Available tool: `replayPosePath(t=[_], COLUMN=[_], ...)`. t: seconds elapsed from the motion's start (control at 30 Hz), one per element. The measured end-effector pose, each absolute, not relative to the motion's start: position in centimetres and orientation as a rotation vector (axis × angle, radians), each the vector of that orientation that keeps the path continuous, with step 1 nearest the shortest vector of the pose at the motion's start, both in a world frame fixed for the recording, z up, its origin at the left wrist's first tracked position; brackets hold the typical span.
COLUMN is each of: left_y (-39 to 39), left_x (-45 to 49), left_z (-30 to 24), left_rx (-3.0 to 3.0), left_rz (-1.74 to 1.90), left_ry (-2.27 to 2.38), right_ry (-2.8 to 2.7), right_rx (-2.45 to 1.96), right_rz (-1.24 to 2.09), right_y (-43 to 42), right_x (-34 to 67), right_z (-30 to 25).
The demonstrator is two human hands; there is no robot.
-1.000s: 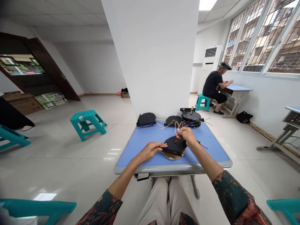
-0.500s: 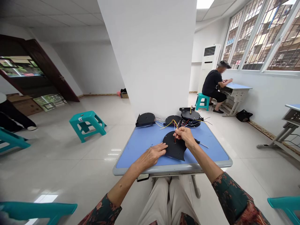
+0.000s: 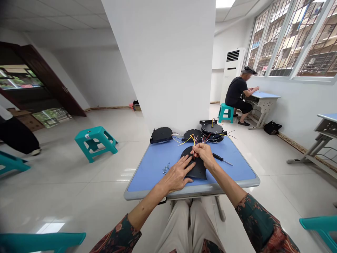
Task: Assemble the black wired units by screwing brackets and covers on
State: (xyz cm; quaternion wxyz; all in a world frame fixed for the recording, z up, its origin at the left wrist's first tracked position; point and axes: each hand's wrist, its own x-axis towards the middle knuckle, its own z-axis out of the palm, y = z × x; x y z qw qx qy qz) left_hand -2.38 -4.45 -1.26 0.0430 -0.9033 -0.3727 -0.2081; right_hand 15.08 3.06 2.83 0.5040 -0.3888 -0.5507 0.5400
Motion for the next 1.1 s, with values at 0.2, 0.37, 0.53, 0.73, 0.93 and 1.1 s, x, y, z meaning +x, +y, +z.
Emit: replayPosePath(t=[0.2, 0.37, 0.53, 0.73, 0.93, 1.1], left_y=[-4.6, -4.9, -4.9, -3.9, -3.6, -4.0], left_x=[-1.9, -1.5, -1.5, -1.5, -1.0, -0.5], left_z=[-0.9, -0.6, -0.6, -0.9, -1.4, -1.2], left_rx=[-2.717, -2.629, -2.676, -2.842, -2.867, -2.784], left_rz=[-0.554, -0.372, -0.395, -0.51, -0.505, -0.4], left_ry=[-1.143, -1.149, -1.147, -1.234, -1.327, -1.355], right_ry=[-1.367, -1.374, -1.386, -1.388, -1.364, -1.346], right_rx=[-0.855, -0.811, -0.786, -0.774, -0.762, -0.739], right_rz=[1.312, 1.305, 1.296, 1.303, 1.28, 1.255], right_y=[2.4, 2.5, 2.6, 2.8, 2.8, 2.9], right_x=[14.8, 14.5, 14.4, 14.0, 14.2, 14.5], right_z=[3.1, 2.9, 2.7, 2.7, 2.4, 2.1])
